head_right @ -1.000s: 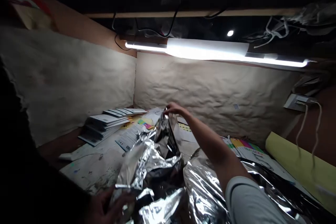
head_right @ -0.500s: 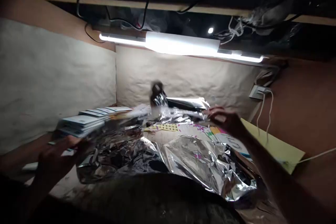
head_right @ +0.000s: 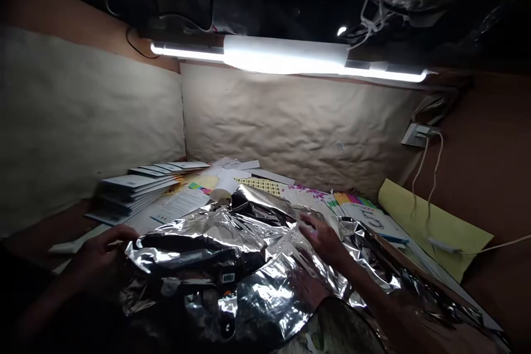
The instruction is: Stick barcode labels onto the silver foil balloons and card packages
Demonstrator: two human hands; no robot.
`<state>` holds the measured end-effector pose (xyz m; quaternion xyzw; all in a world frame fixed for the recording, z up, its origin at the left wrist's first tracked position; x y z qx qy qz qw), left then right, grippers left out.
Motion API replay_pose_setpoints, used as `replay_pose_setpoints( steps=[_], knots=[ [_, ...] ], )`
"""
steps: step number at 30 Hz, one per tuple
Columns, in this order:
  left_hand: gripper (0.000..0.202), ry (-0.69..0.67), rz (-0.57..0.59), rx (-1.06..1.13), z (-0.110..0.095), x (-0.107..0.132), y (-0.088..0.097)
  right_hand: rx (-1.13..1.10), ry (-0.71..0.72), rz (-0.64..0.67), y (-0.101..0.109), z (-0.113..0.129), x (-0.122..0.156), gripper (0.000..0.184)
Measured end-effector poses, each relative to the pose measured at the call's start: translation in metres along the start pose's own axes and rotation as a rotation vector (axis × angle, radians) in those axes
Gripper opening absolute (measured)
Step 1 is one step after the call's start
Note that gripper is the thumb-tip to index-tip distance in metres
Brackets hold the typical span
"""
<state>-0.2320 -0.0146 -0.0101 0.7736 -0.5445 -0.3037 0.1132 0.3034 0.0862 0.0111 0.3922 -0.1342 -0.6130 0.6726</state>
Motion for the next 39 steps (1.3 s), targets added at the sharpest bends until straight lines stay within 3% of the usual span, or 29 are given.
replay_pose_setpoints(
  steps=[3,6,9,11,15,20,24,27,30,33,36,39],
  knots=[
    [0.033,-0.036,-0.126,-0.035,0.007,0.007,0.001,-0.07,-0.165,-0.008,-0.011,-0.004,-0.065,0.04],
    [0.039,-0.353,-0.268,-0.262,-0.01,0.027,-0.007,-0.08,-0.263,-0.002,-0.031,-0.013,-0.114,0.035],
    [0.034,-0.734,-0.185,-0.479,-0.037,0.054,-0.028,-0.119,-0.326,0.035,-0.051,-0.016,-0.138,0.031],
    [0.036,-0.834,-0.079,-0.514,-0.044,0.064,-0.037,-0.166,-0.327,0.05,-0.054,-0.011,-0.142,0.032],
    [0.03,-0.732,0.021,-0.358,-0.033,0.068,-0.027,-0.272,-0.289,0.03,-0.026,-0.004,-0.124,0.048],
    [0.035,-0.679,0.157,-0.262,-0.013,0.077,-0.022,-0.317,-0.308,0.051,0.016,-0.029,-0.045,0.066],
    [0.043,-0.734,0.24,-0.332,-0.015,0.092,-0.034,-0.188,-0.424,0.072,0.016,-0.061,0.017,0.064],
    [0.047,-0.693,0.308,-0.39,-0.023,0.099,-0.039,0.016,-0.403,0.038,0.013,-0.072,0.034,0.061],
    [0.049,-0.66,0.303,-0.457,-0.039,0.1,-0.043,0.288,-0.273,-0.033,0.017,-0.065,0.027,0.058],
    [0.057,-0.729,0.285,-0.602,-0.052,0.097,-0.06,0.44,-0.155,-0.085,0.012,-0.044,0.0,0.048],
    [0.075,-0.787,0.321,-0.698,-0.054,0.095,-0.085,0.39,-0.077,0.022,-0.014,-0.023,-0.043,0.047],
    [0.075,-0.788,0.322,-0.758,-0.05,0.095,-0.1,0.346,-0.088,0.113,-0.042,-0.01,-0.094,0.059]
  ],
)
Point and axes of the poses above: each hand's wrist, its own x-axis away from the middle knuckle, its own y-axis out of the back of the hand, z = x × y, the point moved 5 cm from there along -x, towards the middle knuckle, and after that the axes turned 2 degrees about x, right-handed, at the moved point
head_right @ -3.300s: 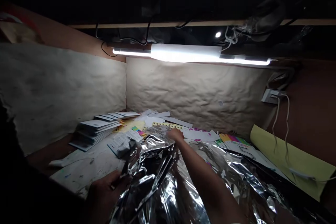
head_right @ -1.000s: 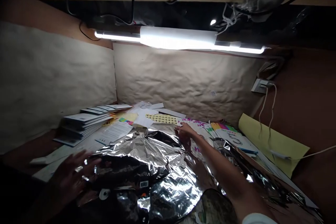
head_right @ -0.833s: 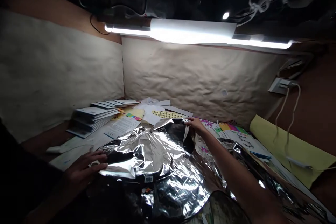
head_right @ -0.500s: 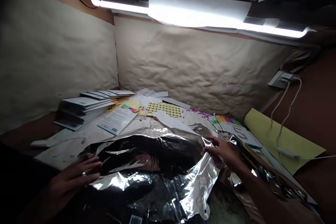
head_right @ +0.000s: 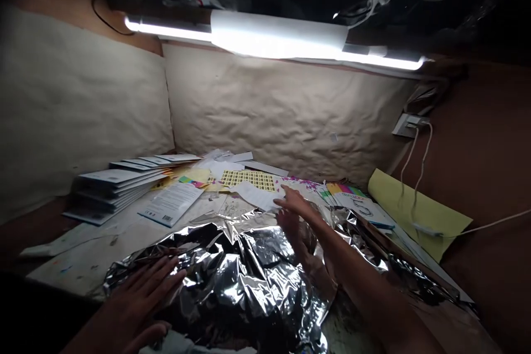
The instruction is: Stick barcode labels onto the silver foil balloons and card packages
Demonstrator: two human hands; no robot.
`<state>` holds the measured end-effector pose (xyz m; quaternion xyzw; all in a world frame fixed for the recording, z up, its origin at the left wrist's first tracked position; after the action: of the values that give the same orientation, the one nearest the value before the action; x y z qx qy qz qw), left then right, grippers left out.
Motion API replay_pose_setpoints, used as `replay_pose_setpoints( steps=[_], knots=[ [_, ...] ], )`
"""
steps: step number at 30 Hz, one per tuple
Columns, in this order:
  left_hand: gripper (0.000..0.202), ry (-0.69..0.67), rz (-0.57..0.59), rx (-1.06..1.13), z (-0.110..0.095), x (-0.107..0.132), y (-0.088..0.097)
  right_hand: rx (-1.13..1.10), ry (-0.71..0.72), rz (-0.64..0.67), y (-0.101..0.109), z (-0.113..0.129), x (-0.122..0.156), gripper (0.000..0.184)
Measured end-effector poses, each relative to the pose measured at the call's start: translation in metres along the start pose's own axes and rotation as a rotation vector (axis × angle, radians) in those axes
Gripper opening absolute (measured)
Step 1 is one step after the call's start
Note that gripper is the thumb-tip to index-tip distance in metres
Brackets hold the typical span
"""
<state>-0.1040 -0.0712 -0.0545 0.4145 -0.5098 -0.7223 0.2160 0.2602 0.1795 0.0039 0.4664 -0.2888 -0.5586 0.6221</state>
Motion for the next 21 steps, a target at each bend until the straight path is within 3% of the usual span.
replay_pose_setpoints(
  steps=[2,6,9,13,17,19,21],
  knots=[
    [0.076,0.005,-0.004,-0.023,-0.003,0.001,-0.002,-0.02,-0.008,0.075,-0.004,0.014,-0.035,0.062],
    [0.076,0.061,-0.033,-0.028,-0.006,0.003,0.003,0.001,0.002,0.208,0.011,0.047,-0.102,0.038],
    [0.074,0.078,-0.021,-0.007,-0.006,0.003,0.004,0.067,0.006,0.333,0.014,0.072,-0.137,0.033],
    [0.074,0.073,0.013,-0.01,-0.004,0.006,0.0,0.206,-0.05,0.587,-0.02,0.081,-0.129,0.041],
    [0.075,0.068,0.011,-0.015,-0.002,0.008,-0.004,0.305,-0.038,0.701,-0.05,0.073,-0.097,0.035],
    [0.076,0.064,0.002,-0.015,-0.002,0.007,-0.004,0.335,-0.024,0.707,-0.05,0.071,-0.09,0.027],
    [0.076,0.052,-0.025,-0.022,-0.001,0.005,-0.001,0.348,-0.012,0.656,-0.037,0.074,-0.094,0.022]
  ],
)
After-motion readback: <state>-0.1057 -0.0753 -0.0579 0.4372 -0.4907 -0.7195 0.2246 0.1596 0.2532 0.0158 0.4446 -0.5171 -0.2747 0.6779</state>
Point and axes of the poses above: each hand's wrist, its own x-axis away from the middle knuckle, its own y-axis out of the back of the hand, z = x × y, the point moved 5 cm from there along -x, towards the middle knuckle, and after that the axes turned 2 degrees about x, right-handed, at the moved point
